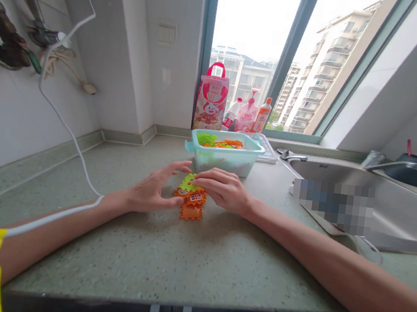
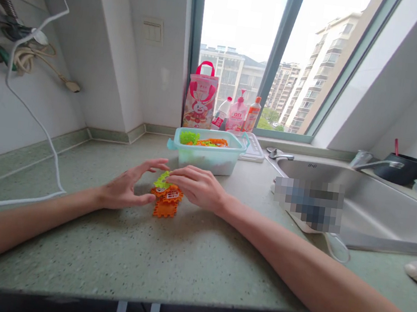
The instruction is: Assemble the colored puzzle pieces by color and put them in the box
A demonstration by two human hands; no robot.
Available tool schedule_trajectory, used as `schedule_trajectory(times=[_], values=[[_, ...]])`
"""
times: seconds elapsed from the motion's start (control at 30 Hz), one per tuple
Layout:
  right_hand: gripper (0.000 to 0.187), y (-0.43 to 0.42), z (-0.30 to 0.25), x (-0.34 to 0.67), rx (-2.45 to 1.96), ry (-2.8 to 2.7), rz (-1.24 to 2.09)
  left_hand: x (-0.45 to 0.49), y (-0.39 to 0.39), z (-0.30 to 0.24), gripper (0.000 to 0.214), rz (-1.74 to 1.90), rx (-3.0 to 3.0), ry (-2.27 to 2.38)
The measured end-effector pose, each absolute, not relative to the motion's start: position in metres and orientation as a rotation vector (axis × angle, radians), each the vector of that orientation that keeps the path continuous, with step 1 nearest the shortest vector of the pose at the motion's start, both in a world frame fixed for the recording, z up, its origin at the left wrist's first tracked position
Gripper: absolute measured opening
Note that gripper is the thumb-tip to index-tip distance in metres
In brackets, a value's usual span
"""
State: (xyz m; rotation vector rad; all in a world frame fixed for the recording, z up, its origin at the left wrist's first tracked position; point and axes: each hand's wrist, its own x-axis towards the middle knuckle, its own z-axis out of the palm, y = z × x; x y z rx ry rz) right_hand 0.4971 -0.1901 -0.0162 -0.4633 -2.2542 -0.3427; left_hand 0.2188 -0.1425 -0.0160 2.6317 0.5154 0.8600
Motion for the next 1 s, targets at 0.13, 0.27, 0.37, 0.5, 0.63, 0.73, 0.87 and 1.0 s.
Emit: schedule_trajectory(times=[0.13, 0.27, 0.37, 0.5, 0.63, 0.73, 0.87, 1.0], values=[[0.027, -0.172, 0.003, 0.513, -0.656, -1.965, -0.318, 0.224, -0.140, -0.016, 0.094, 0.568, 2.722, 0.521], [0.030, -0.140, 0.030, 0.522, -0.927, -1.787, -0.334, 0.227, -0.140, -0.013, 0.102, 0.391, 2.741, 0.524], [0.034, -0.128, 0.043, 0.522, -1.082, -1.913, -0.390, 0.228, -0.141, -0.010, 0.105, 0.294, 2.778, 0.497], [0.035, -0.143, 0.041, 0.532, -1.135, -2.053, -0.560, 0.227, -0.142, -0.007, 0.104, 0.339, 2.792, 0.424], [0.028, -0.163, 0.026, 0.558, -1.138, -2.079, -0.636, 0.228, -0.146, -0.004, 0.092, 0.346, 2.834, 0.351], [0.027, -0.169, 0.019, 0.573, -1.188, -2.032, -0.652, 0.228, -0.148, -0.002, 0.083, 0.333, 2.821, 0.374], [0.027, -0.175, 0.017, 0.580, -1.231, -1.994, -0.639, 0.227, -0.149, -0.002, 0.082, 0.335, 2.791, 0.418], [0.027, -0.184, 0.021, 0.577, -1.329, -1.950, -0.699, 0.227, -0.150, -0.003, 0.078, 0.347, 2.814, 0.436]])
